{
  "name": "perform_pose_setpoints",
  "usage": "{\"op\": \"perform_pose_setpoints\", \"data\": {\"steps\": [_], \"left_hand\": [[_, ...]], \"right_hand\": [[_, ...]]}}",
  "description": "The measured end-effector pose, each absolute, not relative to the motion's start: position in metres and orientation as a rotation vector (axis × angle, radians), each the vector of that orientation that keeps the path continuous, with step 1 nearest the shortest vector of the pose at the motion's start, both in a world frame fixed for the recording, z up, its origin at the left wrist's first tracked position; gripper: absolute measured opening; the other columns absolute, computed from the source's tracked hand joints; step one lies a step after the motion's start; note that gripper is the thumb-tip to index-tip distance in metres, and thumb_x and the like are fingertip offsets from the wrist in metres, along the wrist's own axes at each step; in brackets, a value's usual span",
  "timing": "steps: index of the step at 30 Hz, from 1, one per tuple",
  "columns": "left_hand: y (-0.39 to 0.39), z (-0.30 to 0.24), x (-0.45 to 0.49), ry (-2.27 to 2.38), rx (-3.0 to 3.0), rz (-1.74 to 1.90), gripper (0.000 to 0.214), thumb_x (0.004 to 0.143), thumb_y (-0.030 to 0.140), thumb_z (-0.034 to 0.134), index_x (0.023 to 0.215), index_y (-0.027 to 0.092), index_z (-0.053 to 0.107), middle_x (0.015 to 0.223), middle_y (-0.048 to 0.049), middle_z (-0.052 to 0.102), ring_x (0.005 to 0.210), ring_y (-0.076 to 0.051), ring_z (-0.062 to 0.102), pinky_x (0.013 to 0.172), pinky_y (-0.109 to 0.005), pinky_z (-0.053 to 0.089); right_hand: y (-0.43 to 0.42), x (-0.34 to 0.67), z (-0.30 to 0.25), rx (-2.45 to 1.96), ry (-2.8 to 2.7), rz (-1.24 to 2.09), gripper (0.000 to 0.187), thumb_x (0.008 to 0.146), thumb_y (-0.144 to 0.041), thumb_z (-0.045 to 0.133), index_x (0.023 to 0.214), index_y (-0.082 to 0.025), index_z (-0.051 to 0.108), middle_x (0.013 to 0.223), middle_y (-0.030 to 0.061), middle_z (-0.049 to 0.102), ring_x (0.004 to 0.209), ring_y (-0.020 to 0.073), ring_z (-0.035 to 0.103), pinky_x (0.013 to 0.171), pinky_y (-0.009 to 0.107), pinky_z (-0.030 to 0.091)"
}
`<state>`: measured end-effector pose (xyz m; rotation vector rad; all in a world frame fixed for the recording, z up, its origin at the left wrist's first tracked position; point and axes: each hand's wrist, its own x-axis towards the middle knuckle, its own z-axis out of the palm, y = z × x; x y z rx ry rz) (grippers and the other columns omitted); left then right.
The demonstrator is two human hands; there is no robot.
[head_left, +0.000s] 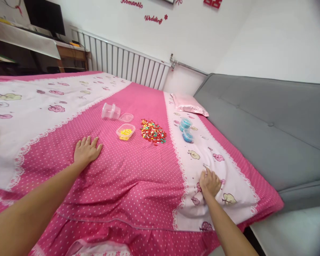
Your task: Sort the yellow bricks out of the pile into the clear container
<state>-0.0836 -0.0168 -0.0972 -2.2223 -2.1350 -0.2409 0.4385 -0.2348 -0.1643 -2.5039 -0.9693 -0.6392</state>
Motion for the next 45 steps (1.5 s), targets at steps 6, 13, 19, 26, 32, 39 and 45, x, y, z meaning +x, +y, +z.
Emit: {"op": "perform_pose_setpoints", "data": {"steps": [6, 13, 19, 26, 32, 39, 45], "left_hand": [[-0.016, -0.099, -0.083, -2.122, -2.218, -0.234, 0.068, 0.089, 0.052, 0.019, 0.144, 0.014, 0.033, 0.149, -0.0202, 0.031, 0.139, -0.034, 0.025, 0.110, -0.046, 0.017], [-0.022, -0.093, -0.084, -2.041, -2.214, -0.544, 0.060, 0.088, 0.046, 0.033, 0.126, 0.005, 0.053, 0.131, -0.0191, 0.052, 0.125, -0.033, 0.043, 0.107, -0.047, 0.027], [-0.042, -0.078, -0.037, -2.134, -1.978, -0.982, 0.046, 0.090, 0.036, 0.031, 0.113, 0.005, 0.057, 0.111, -0.0142, 0.060, 0.108, -0.026, 0.053, 0.092, -0.041, 0.044], [-0.076, -0.069, 0.123, -1.251, -2.978, -1.032, 0.029, 0.087, 0.030, 0.043, 0.104, 0.015, 0.061, 0.122, -0.0124, 0.058, 0.111, -0.021, 0.055, 0.096, -0.036, 0.045], [-0.077, -0.109, 0.177, -1.070, -3.183, -0.562, 0.050, 0.092, 0.042, 0.037, 0.130, 0.012, 0.050, 0.143, -0.0159, 0.043, 0.132, -0.027, 0.039, 0.109, -0.045, 0.033], [-0.073, -0.120, 0.175, -1.110, -3.276, -0.410, 0.057, 0.093, 0.047, 0.029, 0.137, 0.014, 0.044, 0.146, -0.0143, 0.039, 0.137, -0.027, 0.031, 0.114, -0.045, 0.026], [-0.073, -0.122, 0.172, -1.081, -3.328, -0.433, 0.052, 0.094, 0.043, 0.030, 0.138, 0.018, 0.044, 0.146, -0.0109, 0.040, 0.137, -0.026, 0.032, 0.113, -0.046, 0.028]], "right_hand": [[-0.238, 0.440, -0.163, -2.521, -1.001, -0.601, 0.046, 0.091, -0.039, 0.036, 0.123, -0.015, 0.060, 0.120, 0.0147, 0.060, 0.111, 0.0281, 0.052, 0.096, 0.041, 0.035], [-0.204, 0.435, -0.111, -2.489, -0.681, -0.213, 0.048, 0.075, -0.043, 0.056, 0.116, -0.018, 0.062, 0.133, 0.0155, 0.051, 0.123, 0.0387, 0.043, 0.099, 0.054, 0.032], [-0.109, 0.393, -0.054, -1.842, -1.132, 0.217, 0.053, 0.071, -0.040, 0.060, 0.118, -0.014, 0.056, 0.122, 0.0156, 0.061, 0.106, 0.0268, 0.060, 0.094, 0.042, 0.045], [-0.004, 0.321, -0.010, -1.613, -1.467, 0.323, 0.027, 0.074, -0.013, 0.058, 0.100, -0.016, 0.066, 0.099, 0.0076, 0.071, 0.088, 0.0160, 0.067, 0.088, 0.031, 0.050], [0.039, 0.312, -0.029, -1.667, -1.578, 0.325, 0.025, 0.077, -0.010, 0.057, 0.097, -0.019, 0.069, 0.097, 0.0039, 0.072, 0.089, 0.0149, 0.067, 0.088, 0.029, 0.049], [0.055, 0.332, -0.088, -1.985, -1.747, 0.291, 0.024, 0.071, -0.022, 0.071, 0.095, -0.023, 0.071, 0.099, 0.0035, 0.071, 0.092, 0.0181, 0.064, 0.087, 0.031, 0.047], [0.049, 0.346, -0.084, -2.245, -1.742, 0.277, 0.011, 0.070, -0.023, 0.069, 0.080, -0.026, 0.072, 0.089, 0.0011, 0.071, 0.086, 0.0179, 0.065, 0.078, 0.028, 0.048]]}}
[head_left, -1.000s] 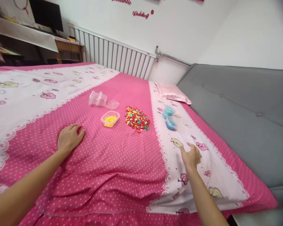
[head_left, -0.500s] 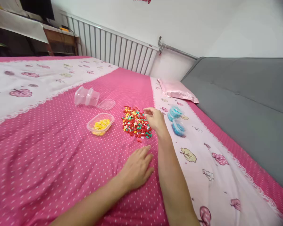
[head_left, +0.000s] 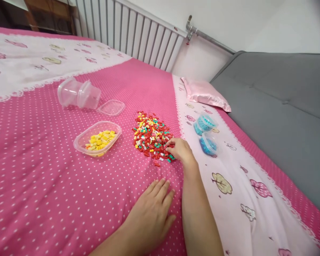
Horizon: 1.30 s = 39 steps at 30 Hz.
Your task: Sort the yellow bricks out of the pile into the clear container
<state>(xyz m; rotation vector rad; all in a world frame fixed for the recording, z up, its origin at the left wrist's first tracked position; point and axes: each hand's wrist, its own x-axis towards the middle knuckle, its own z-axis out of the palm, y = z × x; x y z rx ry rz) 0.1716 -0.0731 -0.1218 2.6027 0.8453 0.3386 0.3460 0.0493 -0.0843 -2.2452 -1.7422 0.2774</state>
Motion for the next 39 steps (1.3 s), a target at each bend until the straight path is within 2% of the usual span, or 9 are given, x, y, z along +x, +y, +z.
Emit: {"op": "perform_pose_setpoints", "data": {"steps": [4, 8, 11, 14, 16, 22, 29, 35, 39], "left_hand": [[-0.074, -0.122, 0.167, 0.826, 2.584, 0.362, 0.048, 0.092, 0.037, 0.038, 0.136, 0.019, 0.045, 0.146, -0.0098, 0.041, 0.135, -0.025, 0.035, 0.112, -0.047, 0.031], [-0.074, -0.119, 0.164, 0.813, 2.552, 0.360, 0.046, 0.090, 0.030, 0.042, 0.133, 0.019, 0.048, 0.144, -0.0091, 0.044, 0.133, -0.026, 0.039, 0.110, -0.050, 0.033], [-0.072, -0.118, 0.163, 0.807, 2.532, 0.379, 0.045, 0.088, 0.027, 0.044, 0.132, 0.018, 0.050, 0.142, -0.0092, 0.047, 0.131, -0.026, 0.041, 0.109, -0.051, 0.035], [-0.071, -0.118, 0.163, 0.799, 2.511, 0.402, 0.045, 0.086, 0.025, 0.047, 0.131, 0.019, 0.051, 0.140, -0.0088, 0.048, 0.130, -0.026, 0.043, 0.108, -0.051, 0.036], [-0.071, -0.118, 0.163, 0.805, 2.489, 0.417, 0.045, 0.086, 0.024, 0.047, 0.130, 0.020, 0.052, 0.140, -0.0081, 0.049, 0.129, -0.025, 0.044, 0.108, -0.051, 0.036], [-0.072, -0.118, 0.162, 0.810, 2.445, 0.416, 0.043, 0.086, 0.025, 0.046, 0.129, 0.020, 0.052, 0.140, -0.0066, 0.049, 0.129, -0.024, 0.044, 0.109, -0.050, 0.035], [-0.072, -0.116, 0.161, 0.802, 2.416, 0.433, 0.043, 0.087, 0.026, 0.046, 0.128, 0.021, 0.053, 0.139, -0.0060, 0.050, 0.129, -0.024, 0.045, 0.110, -0.049, 0.034], [-0.073, -0.118, 0.160, 0.810, 2.408, 0.446, 0.042, 0.086, 0.026, 0.048, 0.128, 0.021, 0.054, 0.139, -0.0063, 0.050, 0.128, -0.024, 0.045, 0.110, -0.049, 0.034], [-0.074, -0.120, 0.160, 0.810, 2.385, 0.461, 0.042, 0.086, 0.027, 0.048, 0.128, 0.023, 0.054, 0.139, -0.0048, 0.051, 0.129, -0.024, 0.044, 0.111, -0.049, 0.033]], "right_hand": [[0.047, 0.364, -0.087, -2.472, -1.562, 0.271, 0.011, 0.067, -0.019, 0.069, 0.073, -0.028, 0.073, 0.069, 0.0013, 0.069, 0.065, 0.0180, 0.064, 0.059, 0.027, 0.046], [0.047, 0.381, -0.096, -2.406, -1.575, 0.142, 0.015, 0.062, -0.016, 0.069, 0.070, -0.028, 0.073, 0.061, 0.0011, 0.066, 0.054, 0.0159, 0.060, 0.053, 0.026, 0.044], [0.046, 0.381, -0.095, -2.314, -1.601, 0.072, 0.018, 0.063, -0.017, 0.069, 0.076, -0.028, 0.074, 0.070, 0.0022, 0.069, 0.062, 0.0170, 0.063, 0.058, 0.026, 0.047], [0.046, 0.368, -0.086, -2.248, -1.613, 0.054, 0.021, 0.071, -0.019, 0.065, 0.087, -0.029, 0.074, 0.090, 0.0047, 0.072, 0.084, 0.0222, 0.065, 0.073, 0.032, 0.050], [0.048, 0.356, -0.081, -2.198, -1.630, 0.084, 0.022, 0.076, -0.019, 0.061, 0.092, -0.027, 0.074, 0.097, 0.0054, 0.071, 0.092, 0.0234, 0.064, 0.081, 0.035, 0.049], [0.061, 0.342, -0.092, -2.069, -1.719, 0.140, 0.025, 0.079, -0.018, 0.060, 0.102, -0.022, 0.071, 0.097, 0.0056, 0.068, 0.080, 0.0172, 0.063, 0.086, 0.032, 0.047], [0.062, 0.345, -0.097, -2.105, -1.717, 0.090, 0.019, 0.078, -0.022, 0.063, 0.094, -0.024, 0.072, 0.092, 0.0047, 0.066, 0.078, 0.0171, 0.061, 0.084, 0.032, 0.047], [0.062, 0.343, -0.095, -2.009, -1.763, 0.134, 0.013, 0.079, -0.026, 0.062, 0.085, -0.021, 0.072, 0.088, 0.0053, 0.069, 0.086, 0.0194, 0.062, 0.083, 0.032, 0.046], [0.061, 0.341, -0.093, -1.959, -1.766, 0.205, 0.011, 0.078, -0.025, 0.063, 0.081, -0.020, 0.072, 0.082, 0.0032, 0.071, 0.079, 0.0180, 0.064, 0.078, 0.030, 0.047]]}}
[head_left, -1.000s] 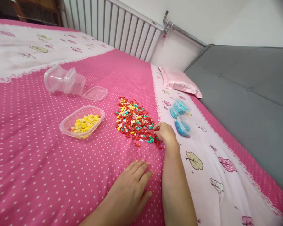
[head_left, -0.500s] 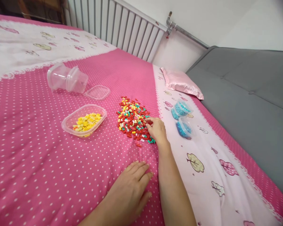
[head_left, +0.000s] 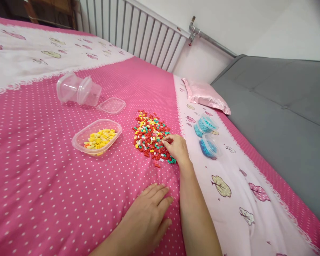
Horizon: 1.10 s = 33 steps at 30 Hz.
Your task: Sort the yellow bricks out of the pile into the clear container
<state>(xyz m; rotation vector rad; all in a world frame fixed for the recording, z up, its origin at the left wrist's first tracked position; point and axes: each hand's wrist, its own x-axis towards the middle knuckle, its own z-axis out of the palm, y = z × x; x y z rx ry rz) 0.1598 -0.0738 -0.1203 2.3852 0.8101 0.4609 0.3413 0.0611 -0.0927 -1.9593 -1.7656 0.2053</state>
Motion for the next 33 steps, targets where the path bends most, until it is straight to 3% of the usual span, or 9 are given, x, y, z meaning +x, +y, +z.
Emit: {"op": "perform_pose_setpoints", "data": {"steps": [4, 11, 23, 29, 33], "left_hand": [[-0.074, -0.121, 0.160, 0.805, 2.381, 0.471, 0.042, 0.086, 0.026, 0.048, 0.128, 0.023, 0.053, 0.139, -0.0049, 0.050, 0.129, -0.024, 0.044, 0.111, -0.049, 0.033], [-0.074, -0.121, 0.160, 0.800, 2.382, 0.499, 0.041, 0.086, 0.027, 0.049, 0.127, 0.023, 0.054, 0.138, -0.0051, 0.052, 0.128, -0.023, 0.045, 0.111, -0.047, 0.033], [-0.073, -0.116, 0.159, 0.812, 2.315, 0.440, 0.041, 0.086, 0.028, 0.049, 0.126, 0.024, 0.055, 0.139, -0.0041, 0.050, 0.129, -0.024, 0.044, 0.112, -0.048, 0.031], [-0.071, -0.112, 0.158, 0.813, 2.253, 0.465, 0.040, 0.084, 0.025, 0.049, 0.123, 0.023, 0.057, 0.136, -0.0055, 0.053, 0.125, -0.023, 0.047, 0.110, -0.047, 0.033], [-0.070, -0.111, 0.157, 0.814, 2.225, 0.487, 0.039, 0.084, 0.024, 0.049, 0.122, 0.022, 0.058, 0.135, -0.0067, 0.053, 0.124, -0.023, 0.047, 0.110, -0.047, 0.033]], "right_hand": [[0.059, 0.340, -0.090, -1.948, -1.736, 0.267, 0.010, 0.076, -0.027, 0.063, 0.077, -0.021, 0.072, 0.073, 0.0006, 0.071, 0.069, 0.0163, 0.064, 0.070, 0.027, 0.047], [0.063, 0.338, -0.097, -2.012, -1.686, 0.254, 0.019, 0.074, -0.039, 0.065, 0.077, -0.022, 0.073, 0.072, 0.0016, 0.071, 0.070, 0.0183, 0.065, 0.067, 0.028, 0.046], [0.062, 0.340, -0.091, -1.739, -1.379, 0.307, 0.017, 0.066, -0.035, 0.062, 0.068, -0.020, 0.069, 0.067, 0.0003, 0.069, 0.064, 0.0164, 0.062, 0.065, 0.027, 0.047], [0.062, 0.342, -0.078, -1.325, -0.698, 0.769, 0.013, 0.060, -0.033, 0.051, 0.060, -0.020, 0.048, 0.072, 0.0030, 0.067, 0.062, 0.0140, 0.062, 0.044, 0.019, 0.038], [0.060, 0.348, -0.069, -1.153, -0.465, 1.002, 0.009, 0.057, -0.026, 0.047, 0.056, -0.020, 0.040, 0.057, 0.0009, 0.057, 0.058, 0.0115, 0.062, 0.041, 0.015, 0.036]]}}
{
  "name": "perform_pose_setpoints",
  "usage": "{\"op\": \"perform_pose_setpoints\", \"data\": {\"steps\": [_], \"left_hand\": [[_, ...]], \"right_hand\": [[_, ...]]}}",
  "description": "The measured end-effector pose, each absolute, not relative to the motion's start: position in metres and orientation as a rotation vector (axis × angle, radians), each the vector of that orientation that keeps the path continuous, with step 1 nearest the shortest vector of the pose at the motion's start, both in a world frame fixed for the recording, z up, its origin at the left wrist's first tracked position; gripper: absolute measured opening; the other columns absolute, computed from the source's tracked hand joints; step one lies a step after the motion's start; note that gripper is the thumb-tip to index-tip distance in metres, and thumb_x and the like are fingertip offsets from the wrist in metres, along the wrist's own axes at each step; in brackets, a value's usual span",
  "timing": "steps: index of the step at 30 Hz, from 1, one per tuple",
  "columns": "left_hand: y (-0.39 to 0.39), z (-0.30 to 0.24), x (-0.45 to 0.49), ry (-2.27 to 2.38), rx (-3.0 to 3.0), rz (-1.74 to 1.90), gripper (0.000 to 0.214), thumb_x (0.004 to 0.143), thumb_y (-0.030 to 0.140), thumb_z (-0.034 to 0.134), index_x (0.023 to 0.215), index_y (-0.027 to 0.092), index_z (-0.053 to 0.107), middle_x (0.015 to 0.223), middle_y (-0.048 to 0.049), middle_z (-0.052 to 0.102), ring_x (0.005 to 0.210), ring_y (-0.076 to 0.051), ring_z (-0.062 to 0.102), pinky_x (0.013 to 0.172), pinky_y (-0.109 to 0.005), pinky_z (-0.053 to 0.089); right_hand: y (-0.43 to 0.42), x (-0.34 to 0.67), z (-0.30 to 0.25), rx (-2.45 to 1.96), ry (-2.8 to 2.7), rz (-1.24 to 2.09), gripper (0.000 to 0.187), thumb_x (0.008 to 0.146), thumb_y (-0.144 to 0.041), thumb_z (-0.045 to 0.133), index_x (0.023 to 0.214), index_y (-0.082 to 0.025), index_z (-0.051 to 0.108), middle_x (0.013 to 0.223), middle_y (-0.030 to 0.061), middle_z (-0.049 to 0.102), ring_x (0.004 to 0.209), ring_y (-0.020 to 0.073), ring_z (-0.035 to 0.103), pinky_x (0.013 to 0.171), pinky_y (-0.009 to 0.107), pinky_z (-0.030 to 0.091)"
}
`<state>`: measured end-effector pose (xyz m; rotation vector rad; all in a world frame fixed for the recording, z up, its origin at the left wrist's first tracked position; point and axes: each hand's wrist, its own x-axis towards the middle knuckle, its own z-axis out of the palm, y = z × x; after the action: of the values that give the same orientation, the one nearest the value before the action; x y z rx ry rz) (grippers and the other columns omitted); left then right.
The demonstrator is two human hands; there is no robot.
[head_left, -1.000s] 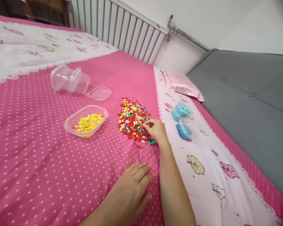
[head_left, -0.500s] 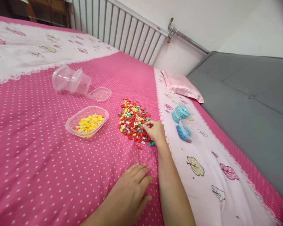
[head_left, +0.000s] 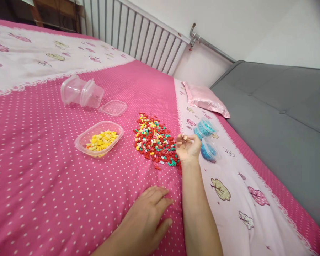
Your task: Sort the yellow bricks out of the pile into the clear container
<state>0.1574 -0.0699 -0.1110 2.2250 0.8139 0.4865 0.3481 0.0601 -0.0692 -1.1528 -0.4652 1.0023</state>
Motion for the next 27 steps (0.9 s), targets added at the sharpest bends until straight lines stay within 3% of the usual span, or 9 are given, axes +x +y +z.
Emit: {"op": "perform_pose_setpoints", "data": {"steps": [8, 13, 19, 27], "left_hand": [[-0.069, -0.107, 0.157, 0.803, 2.109, 0.497, 0.037, 0.088, 0.029, 0.044, 0.121, 0.022, 0.058, 0.132, -0.0087, 0.054, 0.123, -0.023, 0.047, 0.108, -0.044, 0.034], [-0.066, -0.108, 0.156, 0.813, 1.835, 0.630, 0.036, 0.092, 0.040, 0.040, 0.116, 0.023, 0.061, 0.127, -0.0076, 0.057, 0.120, -0.020, 0.049, 0.105, -0.036, 0.036], [-0.059, -0.109, 0.157, 0.868, 1.257, 0.837, 0.028, 0.086, 0.040, 0.051, 0.100, 0.020, 0.066, 0.110, -0.0061, 0.065, 0.110, -0.021, 0.056, 0.102, -0.034, 0.038], [-0.043, -0.104, 0.155, 0.686, 0.250, 1.041, 0.029, 0.087, 0.026, 0.044, 0.088, 0.009, 0.067, 0.106, -0.0147, 0.068, 0.110, -0.026, 0.060, 0.105, -0.038, 0.040]], "right_hand": [[0.064, 0.344, -0.074, -1.019, -0.247, 1.053, 0.011, 0.055, -0.014, 0.052, 0.059, -0.017, 0.042, 0.053, -0.0071, 0.050, 0.044, 0.0027, 0.048, 0.034, 0.011, 0.025], [0.066, 0.337, -0.089, -1.291, -0.589, 0.935, 0.018, 0.057, -0.026, 0.068, 0.066, -0.017, 0.055, 0.051, -0.0101, 0.048, 0.037, 0.0018, 0.029, 0.033, 0.015, 0.016], [0.069, 0.340, -0.107, -1.808, -1.234, 0.552, 0.023, 0.064, -0.030, 0.068, 0.082, -0.016, 0.072, 0.061, -0.0021, 0.065, 0.057, 0.0124, 0.057, 0.059, 0.024, 0.042], [0.064, 0.336, -0.098, -2.189, -1.507, 0.309, 0.022, 0.074, -0.027, 0.063, 0.093, -0.022, 0.074, 0.081, 0.0016, 0.074, 0.080, 0.0184, 0.067, 0.072, 0.027, 0.046]]}}
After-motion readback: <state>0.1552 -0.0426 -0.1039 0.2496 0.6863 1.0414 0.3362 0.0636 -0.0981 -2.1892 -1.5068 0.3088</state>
